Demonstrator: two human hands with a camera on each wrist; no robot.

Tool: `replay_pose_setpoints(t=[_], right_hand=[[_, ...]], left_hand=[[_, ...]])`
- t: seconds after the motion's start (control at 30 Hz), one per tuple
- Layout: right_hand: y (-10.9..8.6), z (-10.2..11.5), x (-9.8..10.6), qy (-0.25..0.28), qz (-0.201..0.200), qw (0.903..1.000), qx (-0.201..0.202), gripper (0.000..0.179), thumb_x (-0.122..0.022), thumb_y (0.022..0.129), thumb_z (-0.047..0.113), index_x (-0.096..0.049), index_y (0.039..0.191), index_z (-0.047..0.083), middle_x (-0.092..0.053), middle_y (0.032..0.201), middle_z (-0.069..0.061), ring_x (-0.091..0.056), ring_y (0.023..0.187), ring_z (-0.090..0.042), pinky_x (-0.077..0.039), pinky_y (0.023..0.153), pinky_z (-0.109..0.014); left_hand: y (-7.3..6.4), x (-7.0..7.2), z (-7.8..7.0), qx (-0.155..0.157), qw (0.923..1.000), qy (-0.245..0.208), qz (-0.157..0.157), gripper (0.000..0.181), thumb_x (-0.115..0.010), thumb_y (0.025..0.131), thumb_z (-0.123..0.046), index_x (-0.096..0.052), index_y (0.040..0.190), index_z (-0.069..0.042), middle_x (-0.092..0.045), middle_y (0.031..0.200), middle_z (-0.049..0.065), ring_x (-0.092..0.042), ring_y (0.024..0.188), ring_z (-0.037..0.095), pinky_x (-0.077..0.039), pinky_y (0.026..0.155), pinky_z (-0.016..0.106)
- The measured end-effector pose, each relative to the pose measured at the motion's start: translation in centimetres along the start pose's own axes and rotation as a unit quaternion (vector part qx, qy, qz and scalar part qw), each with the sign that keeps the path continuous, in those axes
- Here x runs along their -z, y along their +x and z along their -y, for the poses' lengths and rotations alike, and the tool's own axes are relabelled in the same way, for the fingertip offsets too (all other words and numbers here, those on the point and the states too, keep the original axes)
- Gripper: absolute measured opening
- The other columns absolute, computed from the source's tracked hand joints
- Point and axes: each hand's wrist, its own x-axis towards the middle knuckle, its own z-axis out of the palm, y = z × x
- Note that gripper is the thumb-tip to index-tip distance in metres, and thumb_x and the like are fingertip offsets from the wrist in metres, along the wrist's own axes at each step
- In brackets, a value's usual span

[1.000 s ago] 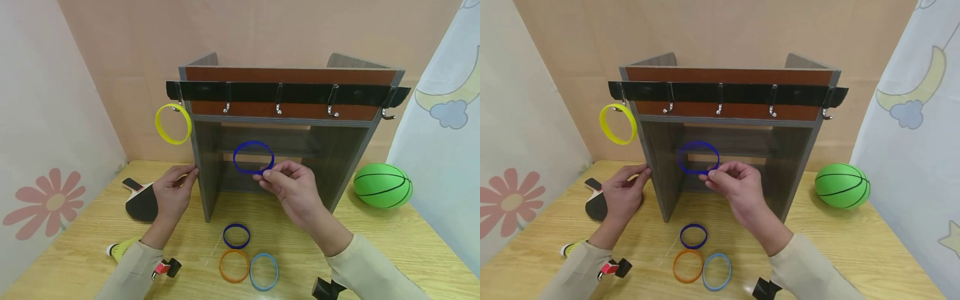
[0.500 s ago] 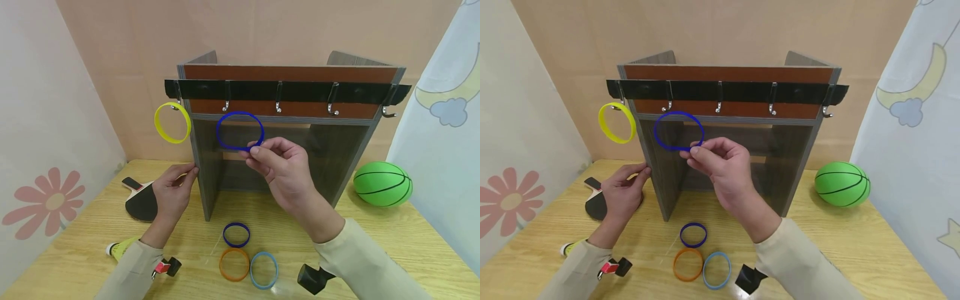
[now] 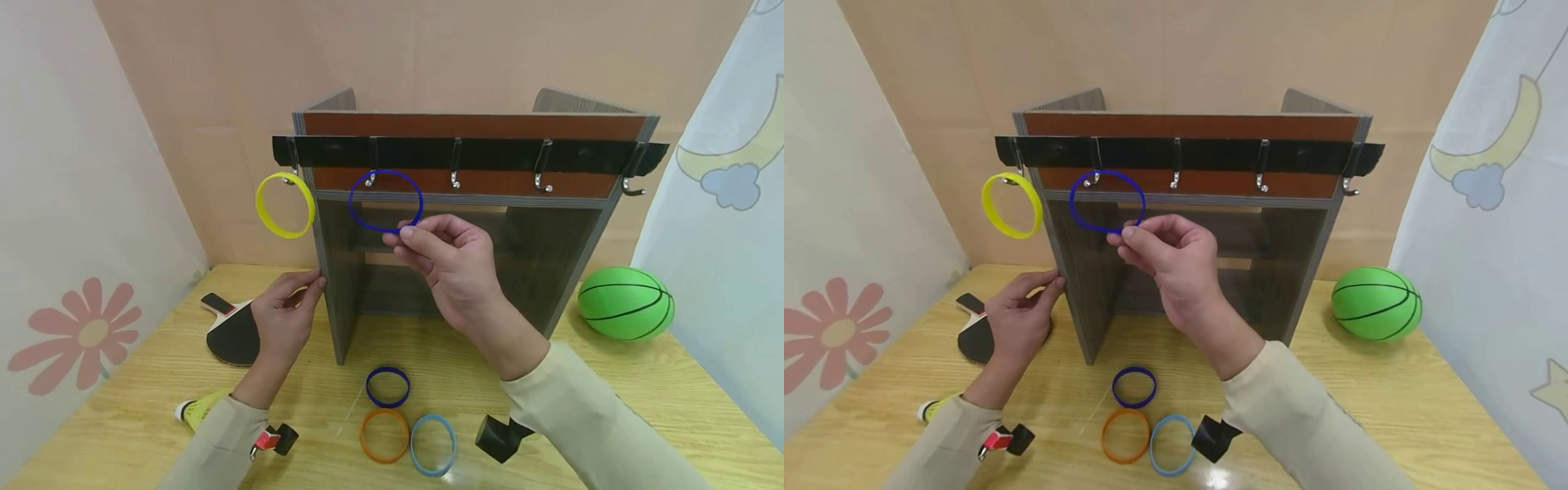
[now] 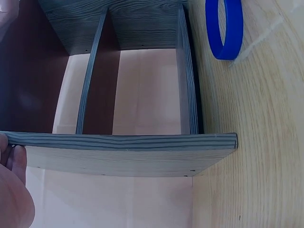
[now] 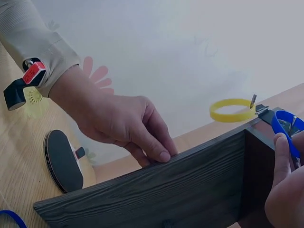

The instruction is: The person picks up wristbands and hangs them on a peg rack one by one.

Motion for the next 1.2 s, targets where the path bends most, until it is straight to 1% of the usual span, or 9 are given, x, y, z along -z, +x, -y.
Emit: replay_pose_setpoints(t=[0.23, 0.3, 0.43, 0.57, 0.77, 0.87, 1.07, 1.13, 1.2], right_hand=[[0.1, -0.4, 0.5, -0.011, -0.001, 0.9999, 0.000, 0.023, -0.057, 0.086, -0.016, -0.064, 0.075, 0.002, -0.067, 0.081, -0.014, -0.069, 0.077, -0.027, -0.057, 0.073, -0.032], [0.0, -0.5, 0.5, -0.017, -0.002, 0.9998, -0.002, 0.022, -0.057, 0.086, -0.016, -0.064, 0.076, 0.002, -0.067, 0.080, -0.014, -0.069, 0.077, -0.027, -0.057, 0.073, -0.032], [-0.1, -0.7, 0.6, -0.028, -0.001, 0.9996, -0.007, 0.020, -0.058, 0.086, -0.015, -0.063, 0.077, 0.002, -0.067, 0.081, -0.014, -0.069, 0.077, -0.027, -0.057, 0.074, -0.034], [-0.3, -0.8, 1.0, -0.043, -0.001, 0.9989, -0.020, 0.017, -0.061, 0.086, -0.013, -0.063, 0.080, 0.002, -0.068, 0.083, -0.013, -0.069, 0.078, -0.027, -0.056, 0.077, -0.037], [-1.2, -0.6, 2.4, -0.094, -0.026, 0.9936, -0.057, 0.010, -0.065, 0.086, -0.006, -0.062, 0.083, 0.002, -0.067, 0.082, -0.012, -0.069, 0.078, -0.025, -0.056, 0.077, -0.037], [-2.1, -0.7, 3.5, -0.142, -0.025, 0.9865, -0.079, 0.007, -0.067, 0.086, -0.003, -0.061, 0.085, 0.001, -0.066, 0.083, -0.012, -0.068, 0.077, -0.025, -0.057, 0.075, -0.037], [-4.9, -1.5, 6.1, -0.232, 0.005, 0.9657, -0.118, 0.011, -0.070, 0.084, 0.001, -0.059, 0.084, 0.001, -0.064, 0.080, -0.014, -0.066, 0.072, -0.024, -0.057, 0.067, -0.035], [-6.1, -2.0, 6.9, -0.260, 0.023, 0.9552, -0.139, 0.013, -0.072, 0.083, 0.003, -0.059, 0.083, 0.000, -0.064, 0.079, -0.014, -0.065, 0.070, -0.024, -0.057, 0.064, -0.034], [-7.3, -2.5, 7.7, -0.287, 0.040, 0.9425, -0.166, 0.015, -0.072, 0.083, 0.004, -0.058, 0.083, -0.002, -0.064, 0.079, -0.014, -0.064, 0.070, -0.024, -0.057, 0.063, -0.035]], left_hand=[[0.3, -0.4, -1.2, -0.009, 0.9999, -0.001, -0.004, 0.015, -0.063, 0.074, 0.027, -0.067, 0.087, 0.019, -0.063, 0.083, 0.030, -0.065, 0.080, 0.012, -0.056, 0.073, 0.024], [0.3, -0.4, -1.1, -0.010, 0.9999, -0.004, -0.005, 0.017, -0.063, 0.073, 0.027, -0.067, 0.087, 0.018, -0.063, 0.082, 0.030, -0.065, 0.080, 0.011, -0.056, 0.072, 0.023], [0.2, -0.3, -0.1, -0.009, 0.9999, -0.009, -0.006, 0.019, -0.065, 0.073, 0.026, -0.069, 0.088, 0.015, -0.065, 0.083, 0.027, -0.066, 0.080, 0.012, -0.056, 0.072, 0.024], [0.1, -0.2, 0.1, -0.012, 0.9999, -0.007, -0.008, 0.020, -0.066, 0.073, 0.025, -0.070, 0.088, 0.013, -0.066, 0.084, 0.026, -0.066, 0.080, 0.012, -0.056, 0.072, 0.024], [0.3, -0.4, -1.2, -0.015, 0.9999, -0.002, -0.008, 0.019, -0.063, 0.072, 0.029, -0.067, 0.087, 0.018, -0.064, 0.083, 0.029, -0.065, 0.080, 0.010, -0.055, 0.072, 0.022], [0.3, -0.5, -1.5, -0.010, 0.9999, -0.003, -0.007, 0.017, -0.063, 0.072, 0.029, -0.067, 0.086, 0.019, -0.064, 0.082, 0.030, -0.065, 0.079, 0.010, -0.056, 0.072, 0.022], [0.0, -0.2, -0.1, -0.008, 0.9999, 0.000, -0.009, 0.021, -0.065, 0.072, 0.027, -0.070, 0.089, 0.014, -0.066, 0.084, 0.026, -0.065, 0.080, 0.011, -0.056, 0.071, 0.023], [0.0, -0.1, 0.0, -0.011, 0.9999, 0.000, -0.009, 0.022, -0.065, 0.072, 0.027, -0.070, 0.089, 0.014, -0.065, 0.084, 0.026, -0.065, 0.080, 0.011, -0.056, 0.071, 0.023], [0.1, -0.3, -0.4, -0.012, 0.9999, -0.003, -0.009, 0.020, -0.065, 0.072, 0.027, -0.068, 0.088, 0.016, -0.065, 0.083, 0.027, -0.065, 0.080, 0.011, -0.056, 0.071, 0.023]])
